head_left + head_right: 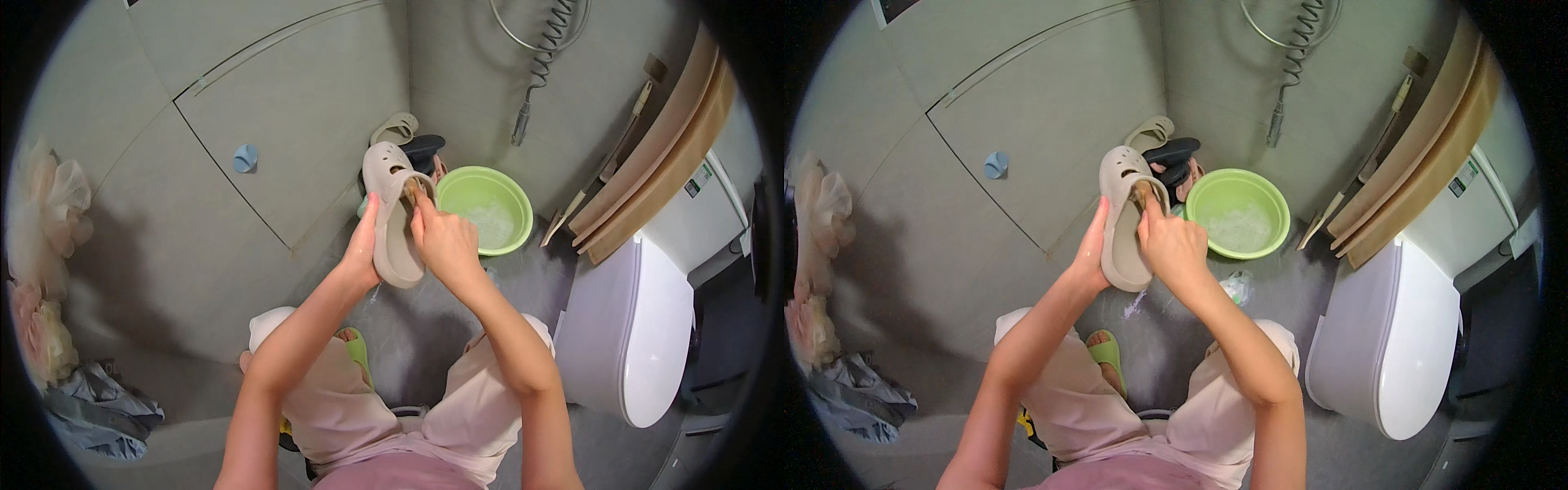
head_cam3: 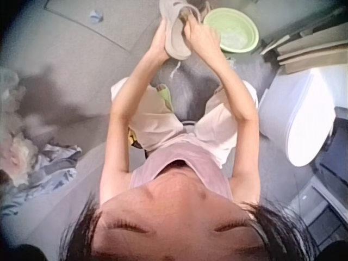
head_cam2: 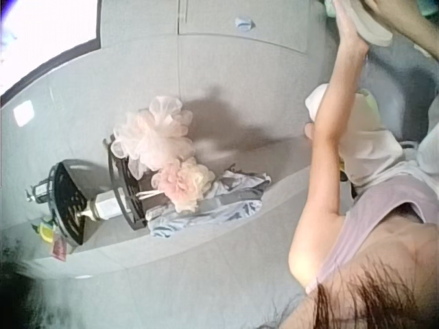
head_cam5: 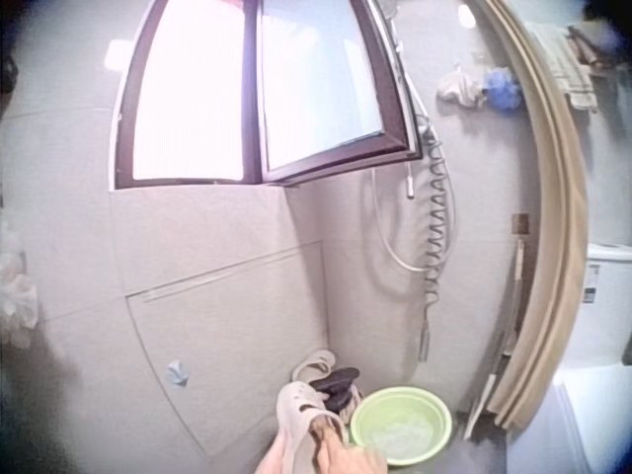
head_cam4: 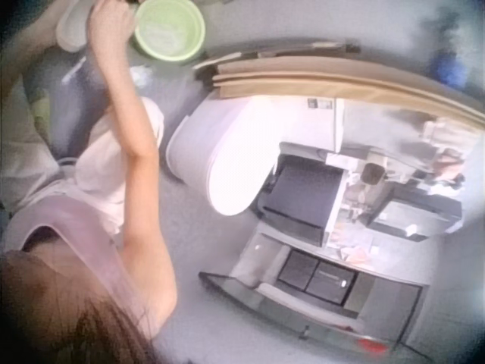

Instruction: The person cleans a light-colored shoe by scrubbing its various surfaces with a wooden-handled brush over a basin of soapy water. They turn the shoe over by hand to reach different sides and the sole while scrubbing.

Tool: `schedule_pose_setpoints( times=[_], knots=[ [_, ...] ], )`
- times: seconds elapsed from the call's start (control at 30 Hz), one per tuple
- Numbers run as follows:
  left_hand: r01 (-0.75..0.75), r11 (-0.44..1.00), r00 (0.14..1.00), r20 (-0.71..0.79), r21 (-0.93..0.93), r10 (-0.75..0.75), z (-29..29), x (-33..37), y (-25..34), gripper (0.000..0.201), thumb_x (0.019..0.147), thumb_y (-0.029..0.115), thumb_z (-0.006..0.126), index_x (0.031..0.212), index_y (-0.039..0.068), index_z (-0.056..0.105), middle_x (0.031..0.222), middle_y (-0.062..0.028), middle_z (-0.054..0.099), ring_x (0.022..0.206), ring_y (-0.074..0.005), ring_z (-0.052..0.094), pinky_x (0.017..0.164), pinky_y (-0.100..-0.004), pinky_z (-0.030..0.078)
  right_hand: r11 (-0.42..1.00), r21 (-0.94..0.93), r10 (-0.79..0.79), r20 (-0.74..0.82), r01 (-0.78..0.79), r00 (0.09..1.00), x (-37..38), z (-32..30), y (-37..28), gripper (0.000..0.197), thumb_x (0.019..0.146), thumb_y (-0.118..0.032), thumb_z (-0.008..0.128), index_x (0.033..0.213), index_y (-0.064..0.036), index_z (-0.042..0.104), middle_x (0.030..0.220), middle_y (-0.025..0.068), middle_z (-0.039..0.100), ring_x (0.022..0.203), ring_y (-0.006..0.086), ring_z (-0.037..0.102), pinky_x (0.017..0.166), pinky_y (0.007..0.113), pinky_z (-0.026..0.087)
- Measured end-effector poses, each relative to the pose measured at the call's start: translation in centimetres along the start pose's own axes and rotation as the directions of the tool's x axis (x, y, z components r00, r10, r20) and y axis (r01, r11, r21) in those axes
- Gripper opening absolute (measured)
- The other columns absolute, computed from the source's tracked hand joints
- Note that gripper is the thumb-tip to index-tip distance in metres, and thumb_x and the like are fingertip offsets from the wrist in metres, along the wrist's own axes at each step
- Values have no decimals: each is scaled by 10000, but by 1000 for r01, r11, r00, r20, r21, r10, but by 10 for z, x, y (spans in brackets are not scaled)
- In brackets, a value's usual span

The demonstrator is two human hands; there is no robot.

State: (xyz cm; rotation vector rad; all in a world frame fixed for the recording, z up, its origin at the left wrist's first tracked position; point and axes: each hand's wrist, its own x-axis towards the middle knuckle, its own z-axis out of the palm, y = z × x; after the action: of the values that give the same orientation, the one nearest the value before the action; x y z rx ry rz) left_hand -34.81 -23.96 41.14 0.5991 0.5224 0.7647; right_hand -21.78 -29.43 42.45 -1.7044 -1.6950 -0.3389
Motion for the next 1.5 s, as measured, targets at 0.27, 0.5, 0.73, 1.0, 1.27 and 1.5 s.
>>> schedule_pose_setpoints(
  times=[0.27, 0.5, 0.73, 1.0, 1.27, 1.5],
  knots=[
    [-66, 996, 998, -17, -66, 65, -7, 1, 19, 649, 1021, 597, 292, 1430, 123, 463, 1382, -99, 551, 1247, -266, 546, 1069, -451, 435, 999, 34, -37, 124, 33, 992, -20, -9, -1, 464, 904, -241, 576, 1344, -99, 547, 575, 164, 631, 470, 354, 626, 463, 480, 506],
    [-134, 983, 987, -109, -122, 121, -8, -1, 24, 661, 1013, 606, 298, 1408, 105, 475, 1336, -113, 569, 1206, -288, 558, 1030, -473, 457, 983, 174, -88, 188, 55, 978, -46, -32, -15, 493, 923, -221, 555, 1394, -83, 515, 642, 171, 655, 508, 363, 639, 468, 480, 506],
    [-154, 974, 987, -73, -167, 144, -15, 3, 29, 731, 979, 660, 328, 1410, 84, 462, 1288, -157, 586, 1188, -339, 564, 978, -508, 487, 955, 264, -168, 97, 138, 981, -58, -26, -20, 561, 904, -203, 607, 1441, -102, 481, 603, 130, 608, 462, 318, 605, 437, 443, 491],
    [-199, 969, 978, 41, -147, 207, -14, 5, 25, 872, 907, 771, 359, 1466, 103, 382, 1377, -156, 485, 1272, -363, 488, 992, -614, 452, 968, 207, -165, 79, 146, 983, -71, -22, -23, 637, 895, -202, 619, 1493, -121, 416, 615, 98, 570, 447, 288, 576, 417, 428, 481],
    [-253, 960, 968, -33, -121, 251, -14, 7, 22, 925, 872, 815, 363, 1463, 105, 384, 1372, -133, 483, 1254, -329, 510, 966, -555, 485, 954, 266, -161, 55, 141, 985, -70, -13, -19, 670, 878, -148, 633, 1500, -85, 391, 634, 103, 573, 462, 295, 575, 442, 435, 494],
    [-291, 947, 957, -32, -132, 289, -15, 13, 20, 909, 883, 812, 332, 1439, 98, 414, 1329, -151, 525, 1212, -344, 541, 938, -552, 501, 979, 110, -170, -17, 171, 985, -52, -2, -2, 676, 872, -178, 655, 1499, -126, 408, 631, 82, 547, 464, 267, 570, 422, 412, 477]
  ],
)
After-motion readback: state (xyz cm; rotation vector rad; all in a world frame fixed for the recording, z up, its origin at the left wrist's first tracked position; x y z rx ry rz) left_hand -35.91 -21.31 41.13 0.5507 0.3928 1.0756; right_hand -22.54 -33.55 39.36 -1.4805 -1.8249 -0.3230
